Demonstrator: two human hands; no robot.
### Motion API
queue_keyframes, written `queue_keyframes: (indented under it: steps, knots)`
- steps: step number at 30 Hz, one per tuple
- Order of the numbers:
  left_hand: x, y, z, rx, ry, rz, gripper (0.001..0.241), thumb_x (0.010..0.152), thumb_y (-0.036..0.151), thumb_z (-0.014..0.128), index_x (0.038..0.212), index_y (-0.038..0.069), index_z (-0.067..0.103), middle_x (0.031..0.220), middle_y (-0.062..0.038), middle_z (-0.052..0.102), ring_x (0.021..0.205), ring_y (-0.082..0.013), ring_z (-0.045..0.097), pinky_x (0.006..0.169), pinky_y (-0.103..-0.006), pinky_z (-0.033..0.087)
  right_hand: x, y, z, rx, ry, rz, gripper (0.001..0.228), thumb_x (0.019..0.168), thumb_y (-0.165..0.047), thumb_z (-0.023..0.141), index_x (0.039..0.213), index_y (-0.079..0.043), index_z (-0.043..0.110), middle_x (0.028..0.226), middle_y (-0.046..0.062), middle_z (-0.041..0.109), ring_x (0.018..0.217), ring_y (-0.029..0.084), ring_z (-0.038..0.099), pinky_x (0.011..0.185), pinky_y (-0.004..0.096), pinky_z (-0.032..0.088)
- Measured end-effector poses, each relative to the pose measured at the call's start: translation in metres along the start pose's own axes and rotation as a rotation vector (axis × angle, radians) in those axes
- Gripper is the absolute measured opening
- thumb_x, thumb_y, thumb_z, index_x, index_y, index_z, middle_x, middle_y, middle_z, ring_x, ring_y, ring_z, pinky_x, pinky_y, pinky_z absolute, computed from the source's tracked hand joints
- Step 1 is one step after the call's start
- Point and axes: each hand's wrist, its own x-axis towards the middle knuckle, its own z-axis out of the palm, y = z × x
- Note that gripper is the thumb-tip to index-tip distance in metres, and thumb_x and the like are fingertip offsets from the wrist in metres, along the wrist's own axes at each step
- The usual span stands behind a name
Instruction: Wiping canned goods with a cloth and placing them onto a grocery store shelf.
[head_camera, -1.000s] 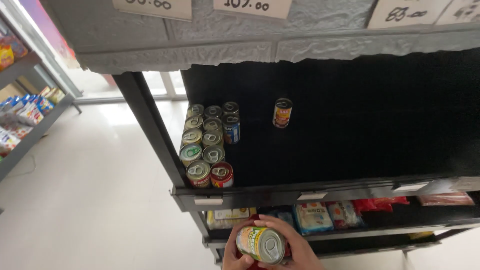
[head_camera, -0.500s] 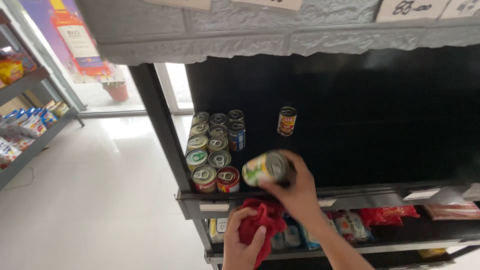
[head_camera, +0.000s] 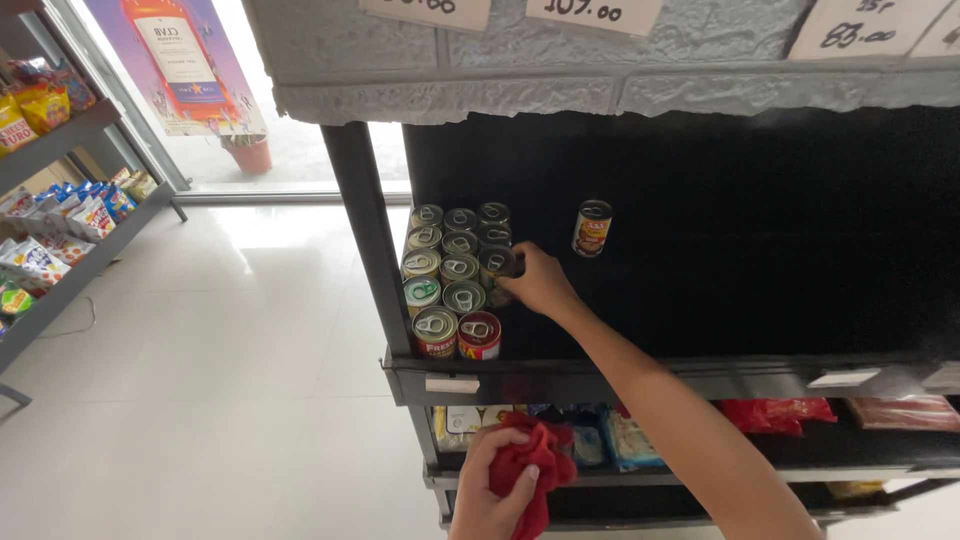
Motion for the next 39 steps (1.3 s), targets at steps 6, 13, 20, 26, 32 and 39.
queue_keyframes:
  steps: [6,13,20,26,32,39]
  knots:
    - [0.006,0.049,0.002,0.0,0.072,-0.01,0.039,0.083,0.0,0.072,0.12,0.007,0.063,0.121,-0.011,0.061,0.113,-0.0242,0.064,0.1,-0.0349,0.051,-0.036,0.011,-0.01,0.223,-0.076,-0.048,0.088,0.085,-0.024,0.077,0.156,-0.012,0.026,0.137,0.017,0.058,0.112,0.027,0.07,0.096,0.038,0.056]
    - [0.024,0.083,0.022,0.026,0.085,0.122,0.047,0.09,-0.005,0.063,0.135,0.007,0.055,0.135,-0.012,0.058,0.125,-0.0226,0.058,0.108,-0.0359,0.046,-0.215,0.028,-0.072,0.602,-0.273,-0.224,0.064,0.093,-0.026,0.074,0.15,-0.007,0.051,0.138,0.012,0.067,0.126,0.02,0.065,0.104,0.036,0.054]
    - [0.039,0.161,0.138,-0.299,-0.591,-0.056,0.07,0.089,-0.009,0.057,0.153,0.011,0.037,0.141,-0.012,0.056,0.128,-0.0226,0.059,0.11,-0.035,0.048,-0.333,0.09,-0.224,0.483,-0.268,-0.032,0.089,0.08,-0.027,0.084,0.154,-0.012,0.038,0.138,0.009,0.063,0.124,0.02,0.063,0.103,0.036,0.054]
    - [0.033,0.186,0.296,-0.262,-1.074,0.1,0.075,0.079,-0.013,0.05,0.152,0.007,0.043,0.148,-0.013,0.052,0.138,-0.0254,0.053,0.114,-0.037,0.043,-0.439,0.179,-0.316,0.56,-0.111,0.008,0.086,0.083,-0.027,0.082,0.154,-0.01,0.034,0.141,0.012,0.056,0.126,0.021,0.058,0.104,0.037,0.051]
    - [-0.001,0.192,0.438,-0.103,-1.349,0.217,0.065,0.08,-0.008,0.054,0.144,0.005,0.051,0.135,-0.014,0.063,0.124,-0.0236,0.064,0.104,-0.0344,0.051,-0.531,0.254,-0.375,0.158,0.123,0.413,0.042,0.079,-0.026,0.082,0.111,-0.004,0.066,0.098,0.01,0.071,0.09,0.018,0.067,0.081,0.036,0.057]
    - [-0.042,0.11,0.572,0.013,-1.228,0.124,0.044,0.081,0.005,0.076,0.123,0.003,0.063,0.106,-0.014,0.073,0.099,-0.0237,0.074,0.086,-0.0331,0.059,-0.614,0.347,-0.377,0.438,0.224,0.592,0.049,0.078,-0.032,0.082,0.114,-0.007,0.061,0.091,0.007,0.074,0.082,0.014,0.07,0.072,0.033,0.058]
